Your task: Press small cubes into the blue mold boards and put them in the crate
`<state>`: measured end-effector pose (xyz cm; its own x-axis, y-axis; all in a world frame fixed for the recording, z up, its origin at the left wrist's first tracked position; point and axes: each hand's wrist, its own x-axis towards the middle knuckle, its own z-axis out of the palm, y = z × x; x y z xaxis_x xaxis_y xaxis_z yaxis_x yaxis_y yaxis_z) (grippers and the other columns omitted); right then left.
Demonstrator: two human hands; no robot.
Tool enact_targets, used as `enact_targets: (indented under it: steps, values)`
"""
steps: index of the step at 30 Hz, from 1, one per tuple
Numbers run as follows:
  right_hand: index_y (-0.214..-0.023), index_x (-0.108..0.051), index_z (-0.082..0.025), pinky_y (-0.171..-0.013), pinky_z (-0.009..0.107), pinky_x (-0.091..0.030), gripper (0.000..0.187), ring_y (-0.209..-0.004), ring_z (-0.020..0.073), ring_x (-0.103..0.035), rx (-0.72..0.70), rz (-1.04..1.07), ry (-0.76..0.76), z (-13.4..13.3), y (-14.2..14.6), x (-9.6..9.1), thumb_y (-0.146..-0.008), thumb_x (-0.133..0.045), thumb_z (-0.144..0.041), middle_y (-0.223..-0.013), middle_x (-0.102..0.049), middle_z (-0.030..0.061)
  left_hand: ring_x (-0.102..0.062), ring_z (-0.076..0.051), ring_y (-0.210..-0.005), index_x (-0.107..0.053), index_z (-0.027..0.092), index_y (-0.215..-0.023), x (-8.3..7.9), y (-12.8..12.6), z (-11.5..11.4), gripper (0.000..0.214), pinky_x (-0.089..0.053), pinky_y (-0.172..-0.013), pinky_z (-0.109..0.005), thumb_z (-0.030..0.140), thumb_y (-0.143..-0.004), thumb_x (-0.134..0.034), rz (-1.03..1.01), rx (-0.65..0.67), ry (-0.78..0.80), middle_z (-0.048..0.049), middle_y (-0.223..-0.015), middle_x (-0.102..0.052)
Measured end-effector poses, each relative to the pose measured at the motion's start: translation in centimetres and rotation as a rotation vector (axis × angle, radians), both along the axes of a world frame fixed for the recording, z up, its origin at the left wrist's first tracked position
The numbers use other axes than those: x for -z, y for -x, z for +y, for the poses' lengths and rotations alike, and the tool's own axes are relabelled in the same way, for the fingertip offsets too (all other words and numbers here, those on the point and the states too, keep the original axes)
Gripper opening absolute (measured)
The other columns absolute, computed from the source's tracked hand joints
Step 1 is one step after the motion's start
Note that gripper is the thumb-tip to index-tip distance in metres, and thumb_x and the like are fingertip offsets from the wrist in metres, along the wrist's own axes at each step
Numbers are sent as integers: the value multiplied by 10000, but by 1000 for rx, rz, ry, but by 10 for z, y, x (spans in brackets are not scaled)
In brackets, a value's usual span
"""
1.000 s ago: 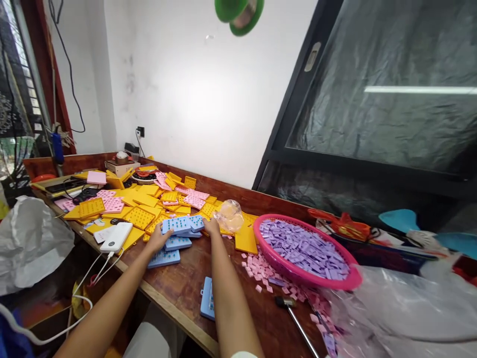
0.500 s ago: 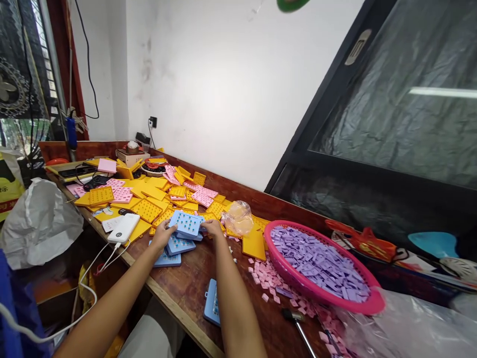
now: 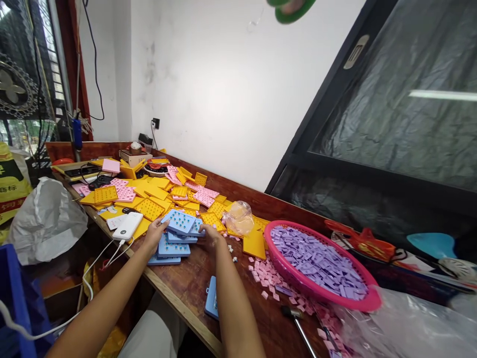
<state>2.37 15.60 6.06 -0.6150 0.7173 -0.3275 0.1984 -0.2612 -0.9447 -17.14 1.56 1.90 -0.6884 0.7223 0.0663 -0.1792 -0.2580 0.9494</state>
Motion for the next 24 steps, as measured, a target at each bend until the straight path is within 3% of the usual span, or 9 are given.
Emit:
enact_targets:
  steps: [3,7,14,19,24]
  values:
    - [-840,-626,-150,-752,327,-551,193,-731,204,-650,-70,50,70,-11,8,-8,-663,-560,-191,-742,-673,43,-694,-246,-1063,-628,114,-1228,0,3,-11,487,-556,-932,-357,382,-834,-725,14,-21,-19,-158,-1196,-710]
    - [-828,-615,-150,-788,323,-517,220,-791,207,-646,-113,128,105,-25,23,-13,-647,-495,-186,-774,-679,50,-681,-245,-1049,-612,126,-1251,-1,5,-20,537,-542,-920,-355,434,-825,-722,68,-80,-22,-145,-1171,-708]
    - [-794,-634,-175,-751,353,-533,236,-760,244,-649,-108,119,97,-51,32,-10,-574,-551,-185,-727,-680,67,-647,-253,-1066,-621,124,-1257,-2,1,-35,568,-507,-961,-368,471,-816,-707,137,-154,2,-136,-1152,-691]
    - [-820,-644,-174,-691,330,-511,256,-711,229,-629,-59,161,57,-70,31,-9,-581,-554,-188,-727,-682,68,-572,-256,-1228,-664,150,-1157,1,-7,-49,460,-426,-1102,-383,452,-814,-723,218,-239,21,-130,-1267,-615]
    - [-863,-634,-181,-584,286,-470,216,-588,185,-571,10,256,41,-84,33,-9,-678,-562,-265,-698,-666,52,-548,-255,-1241,-640,155,-1134,4,-13,-58,435,-386,-1135,-398,458,-828,-700,235,-277,55,-126,-1266,-566]
